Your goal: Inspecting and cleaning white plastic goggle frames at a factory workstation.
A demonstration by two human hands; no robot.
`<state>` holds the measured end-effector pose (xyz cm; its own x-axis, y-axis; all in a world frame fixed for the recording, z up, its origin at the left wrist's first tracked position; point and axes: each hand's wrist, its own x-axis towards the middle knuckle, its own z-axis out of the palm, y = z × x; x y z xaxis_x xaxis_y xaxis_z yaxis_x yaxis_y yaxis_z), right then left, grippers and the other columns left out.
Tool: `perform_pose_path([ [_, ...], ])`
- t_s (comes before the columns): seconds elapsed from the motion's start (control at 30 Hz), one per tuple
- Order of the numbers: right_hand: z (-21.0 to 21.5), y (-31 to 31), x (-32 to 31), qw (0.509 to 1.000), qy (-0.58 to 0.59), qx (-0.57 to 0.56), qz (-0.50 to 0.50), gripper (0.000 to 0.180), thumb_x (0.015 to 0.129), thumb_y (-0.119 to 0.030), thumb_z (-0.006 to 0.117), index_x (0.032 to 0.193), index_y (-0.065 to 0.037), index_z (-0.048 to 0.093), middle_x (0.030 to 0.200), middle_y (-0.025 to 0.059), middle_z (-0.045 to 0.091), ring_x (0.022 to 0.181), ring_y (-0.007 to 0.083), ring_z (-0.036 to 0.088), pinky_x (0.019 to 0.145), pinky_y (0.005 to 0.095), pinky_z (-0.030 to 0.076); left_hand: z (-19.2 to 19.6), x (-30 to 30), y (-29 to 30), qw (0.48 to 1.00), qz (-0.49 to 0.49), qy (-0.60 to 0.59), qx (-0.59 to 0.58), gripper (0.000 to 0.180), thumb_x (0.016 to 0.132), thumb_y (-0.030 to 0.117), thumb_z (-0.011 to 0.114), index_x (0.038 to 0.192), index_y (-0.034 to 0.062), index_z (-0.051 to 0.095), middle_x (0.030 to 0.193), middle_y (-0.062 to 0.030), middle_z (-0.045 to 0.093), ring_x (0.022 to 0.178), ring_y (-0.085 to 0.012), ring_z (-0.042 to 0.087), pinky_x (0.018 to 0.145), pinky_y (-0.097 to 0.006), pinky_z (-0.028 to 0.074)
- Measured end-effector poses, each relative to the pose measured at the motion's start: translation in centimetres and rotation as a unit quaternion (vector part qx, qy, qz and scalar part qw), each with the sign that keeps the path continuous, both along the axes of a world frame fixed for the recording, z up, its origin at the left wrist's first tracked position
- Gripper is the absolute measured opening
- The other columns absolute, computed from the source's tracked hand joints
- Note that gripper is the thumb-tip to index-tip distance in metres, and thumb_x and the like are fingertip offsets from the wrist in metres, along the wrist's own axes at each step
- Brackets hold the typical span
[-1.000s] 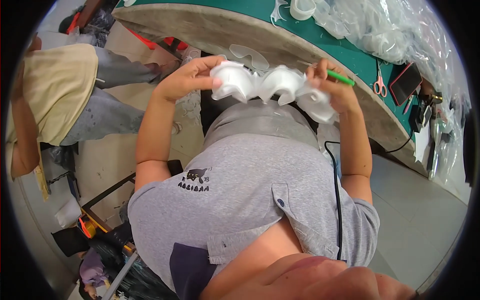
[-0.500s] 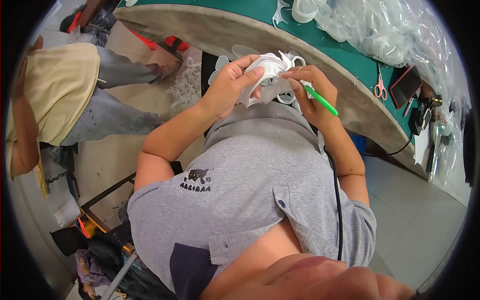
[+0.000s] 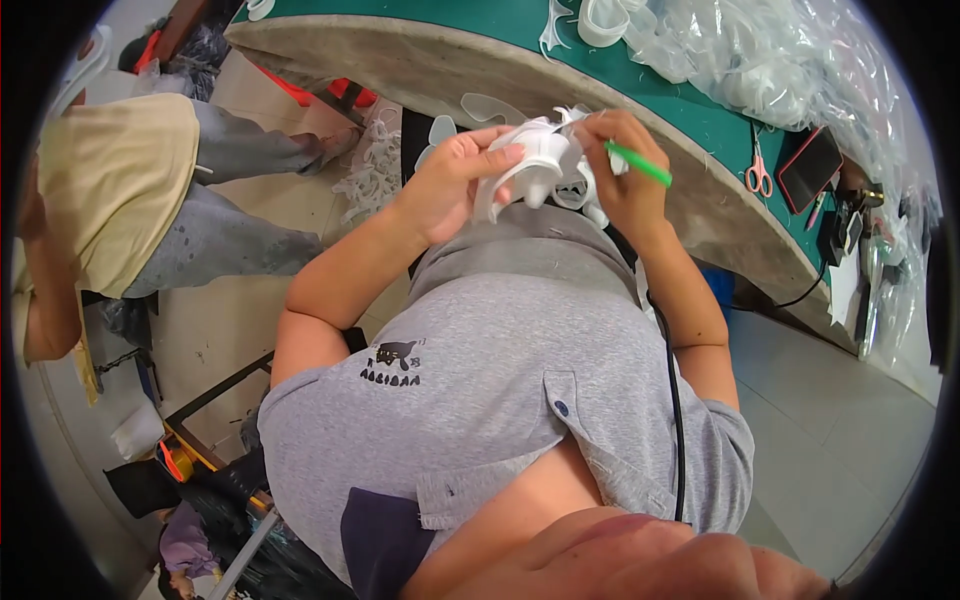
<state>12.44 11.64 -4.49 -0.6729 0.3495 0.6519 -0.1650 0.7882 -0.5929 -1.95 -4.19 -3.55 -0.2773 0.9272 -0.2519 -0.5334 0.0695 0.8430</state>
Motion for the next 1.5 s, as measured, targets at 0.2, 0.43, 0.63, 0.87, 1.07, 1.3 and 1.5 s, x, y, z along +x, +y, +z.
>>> perform_pose_path([
  [0.2,-0.3,2.4,0.1,0.826,-0.021,-0.529,0.193,0.024,0.096,-0.018,0.050,0.100,0.003,0.061,0.079,0.0056,0.061,0.072,0.0085,0.052,0.069,0.0203,0.042,-0.5,-0.5,0.2,0.956,-0.180,-0.174,0.153,0.060,0.094,0.022,0.050,0.146,0.0122,0.023,0.095,-0.0077,0.063,0.072,-0.0127,0.060,0.068,-0.026,0.047],
  [0.43,2.7,-0.8,0.2,0.990,-0.043,0.086,0.103,0.027,0.067,0.004,0.072,0.080,-0.005,0.049,0.093,0.0195,0.061,0.087,0.0246,0.060,0.077,0.0341,0.048,-0.3,-0.4,0.7,0.974,-0.135,-0.139,0.117,0.058,0.097,0.023,0.046,0.147,0.0152,0.019,0.122,-0.0140,0.056,0.092,-0.0190,0.063,0.075,-0.028,0.050],
  [0.63,3.8,-0.7,2.4,0.949,0.290,-0.112,-0.054,0.022,0.079,-0.001,0.062,0.084,-0.006,0.042,0.090,0.0175,0.059,0.069,0.0200,0.056,0.073,0.0286,0.046,-5.4,-5.1,1.2,0.827,-0.094,-0.522,0.189,0.049,0.097,0.025,0.043,0.130,-0.0106,0.036,0.125,-0.0217,0.053,0.115,-0.0289,0.054,0.099,-0.035,0.045],
  [0.87,4.4,7.0,4.7,0.837,0.326,-0.412,-0.152,0.012,0.088,-0.016,0.059,0.087,-0.008,0.051,0.090,0.0083,0.063,0.075,0.0155,0.059,0.056,0.0288,0.046,-9.3,-11.0,-0.8,0.947,-0.229,-0.211,-0.076,0.034,0.098,0.028,0.042,0.113,-0.0013,0.052,0.050,0.0028,0.035,0.035,-0.0052,0.031,0.032,-0.024,0.030],
  [1.07,3.0,9.5,6.4,0.821,0.256,-0.507,-0.064,0.020,0.086,-0.018,0.063,0.098,-0.004,0.058,0.096,0.0077,0.065,0.076,0.0142,0.062,0.053,0.0273,0.046,-9.2,-9.4,-1.6,0.827,-0.039,0.526,-0.194,0.035,0.087,0.031,0.062,0.105,0.0010,0.058,0.081,-0.0124,0.063,0.077,-0.0247,0.061,0.068,-0.034,0.048],
  [1.3,2.9,12.1,10.3,0.522,0.270,-0.800,0.119,0.027,0.089,-0.010,0.055,0.111,0.005,0.050,0.102,0.0221,0.057,0.082,0.0190,0.058,0.045,0.0186,0.041,-7.1,-5.5,2.8,0.796,-0.141,0.559,-0.183,0.040,0.089,0.039,0.057,0.092,-0.0006,0.065,0.079,-0.0161,0.066,0.071,-0.0282,0.061,0.066,-0.037,0.046],
  [1.5,5.1,9.3,14.7,0.700,0.239,-0.673,-0.015,0.022,0.090,-0.015,0.055,0.104,0.002,0.052,0.087,0.0114,0.055,0.071,0.0143,0.051,0.050,0.0224,0.043,-11.6,-4.2,4.3,0.811,-0.245,0.504,-0.166,0.026,0.084,0.026,0.066,0.085,0.0003,0.061,0.072,-0.0042,0.059,0.062,-0.0110,0.052,0.057,-0.026,0.042],
])
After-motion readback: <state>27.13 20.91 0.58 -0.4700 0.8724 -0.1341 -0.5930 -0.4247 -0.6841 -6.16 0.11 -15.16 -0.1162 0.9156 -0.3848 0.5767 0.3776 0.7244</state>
